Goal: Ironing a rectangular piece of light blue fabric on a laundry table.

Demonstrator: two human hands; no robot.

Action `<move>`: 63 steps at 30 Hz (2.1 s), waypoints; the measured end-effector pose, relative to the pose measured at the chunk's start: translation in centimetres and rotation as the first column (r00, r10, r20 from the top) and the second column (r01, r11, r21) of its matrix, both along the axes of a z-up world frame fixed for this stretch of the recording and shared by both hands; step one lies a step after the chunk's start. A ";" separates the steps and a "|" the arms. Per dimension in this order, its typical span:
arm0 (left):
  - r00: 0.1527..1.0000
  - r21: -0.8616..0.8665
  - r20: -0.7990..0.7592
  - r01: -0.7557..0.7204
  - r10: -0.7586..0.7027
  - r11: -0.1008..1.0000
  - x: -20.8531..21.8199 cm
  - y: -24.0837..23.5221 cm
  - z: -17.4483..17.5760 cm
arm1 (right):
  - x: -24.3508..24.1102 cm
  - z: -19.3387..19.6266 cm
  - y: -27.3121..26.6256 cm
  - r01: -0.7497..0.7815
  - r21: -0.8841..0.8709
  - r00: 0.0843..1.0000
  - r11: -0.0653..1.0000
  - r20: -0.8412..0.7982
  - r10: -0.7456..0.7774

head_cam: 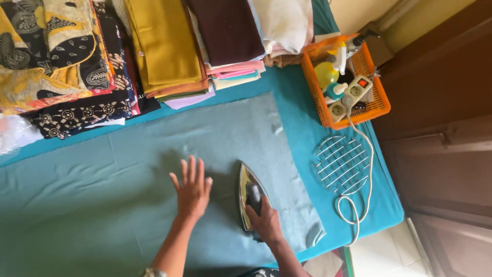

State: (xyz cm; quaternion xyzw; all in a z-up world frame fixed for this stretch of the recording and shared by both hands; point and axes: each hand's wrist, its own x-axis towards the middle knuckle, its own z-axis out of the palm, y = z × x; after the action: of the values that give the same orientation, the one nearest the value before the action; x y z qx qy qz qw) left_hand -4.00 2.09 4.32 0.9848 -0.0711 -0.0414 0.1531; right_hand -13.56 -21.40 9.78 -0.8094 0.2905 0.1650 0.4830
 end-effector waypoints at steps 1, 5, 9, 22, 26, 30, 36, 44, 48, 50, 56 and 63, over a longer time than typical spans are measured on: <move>0.997 0.022 0.026 0.068 -0.068 0.997 -1.8 -0.2 0.9 | -0.4 -1.6 0.7 -0.030 -0.025 0.999 0.999 0.041 0.031; 0.978 -0.007 -0.010 0.210 -0.210 0.978 -9.7 -0.6 -1.7 | -2.4 -3.6 -0.5 0.024 -0.091 0.985 0.996 0.170 -0.008; 0.985 0.071 -0.043 0.170 -0.167 0.983 -11.2 -0.6 -3.3 | -4.1 -1.6 -3.6 0.085 -0.093 0.994 0.992 0.077 -0.078; 0.943 0.185 -0.310 0.183 -0.120 0.966 -10.4 -0.5 -3.0 | -13.6 -2.6 -12.4 0.408 -0.207 0.900 0.889 -0.073 -0.430; 0.933 0.211 -0.340 0.197 -0.117 0.958 -10.2 -0.5 -3.2 | -16.1 -1.8 -13.5 0.472 -0.250 0.861 0.845 -0.077 -0.504; 0.942 0.177 -0.303 0.205 -0.145 0.963 -10.3 0.0 -4.3 | -16.4 0.3 -11.0 0.583 -0.131 0.811 0.802 0.033 -0.584; 0.943 0.163 -0.271 0.243 -0.193 0.956 -9.8 1.0 -4.3 | -14.3 -1.0 -2.1 0.533 0.407 0.759 0.742 0.157 -0.632; 0.949 0.210 -0.233 0.261 -0.211 0.942 -11.0 1.4 -1.3 | -14.8 -2.3 -0.1 0.489 0.096 0.872 0.867 -0.072 -0.484; 0.943 0.218 -0.278 0.247 -0.182 0.944 -11.1 1.5 -1.5 | -17.2 -4.3 -3.8 0.624 0.136 0.771 0.770 0.055 -0.634; 0.946 0.206 -0.262 0.249 -0.192 0.946 -11.0 1.6 -1.7 | -17.8 -4.1 -5.4 0.675 0.167 0.718 0.719 0.079 -0.692; 0.937 0.216 -0.294 0.256 -0.187 0.942 -10.8 1.9 -2.3 | -18.3 -3.8 -6.9 0.828 0.204 0.497 0.522 0.163 -0.853; 0.934 0.295 -0.308 0.277 -0.184 0.914 -10.9 1.6 -1.1 | -15.1 -1.1 0.8 0.677 0.437 0.580 0.592 0.179 -0.795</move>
State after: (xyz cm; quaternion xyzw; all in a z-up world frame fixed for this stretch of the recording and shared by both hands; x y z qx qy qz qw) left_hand -14.95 3.65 3.25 0.9656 -0.1579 -0.2063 -0.0135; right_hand -28.63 -20.61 8.63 -0.5360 0.4802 -0.1585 0.6760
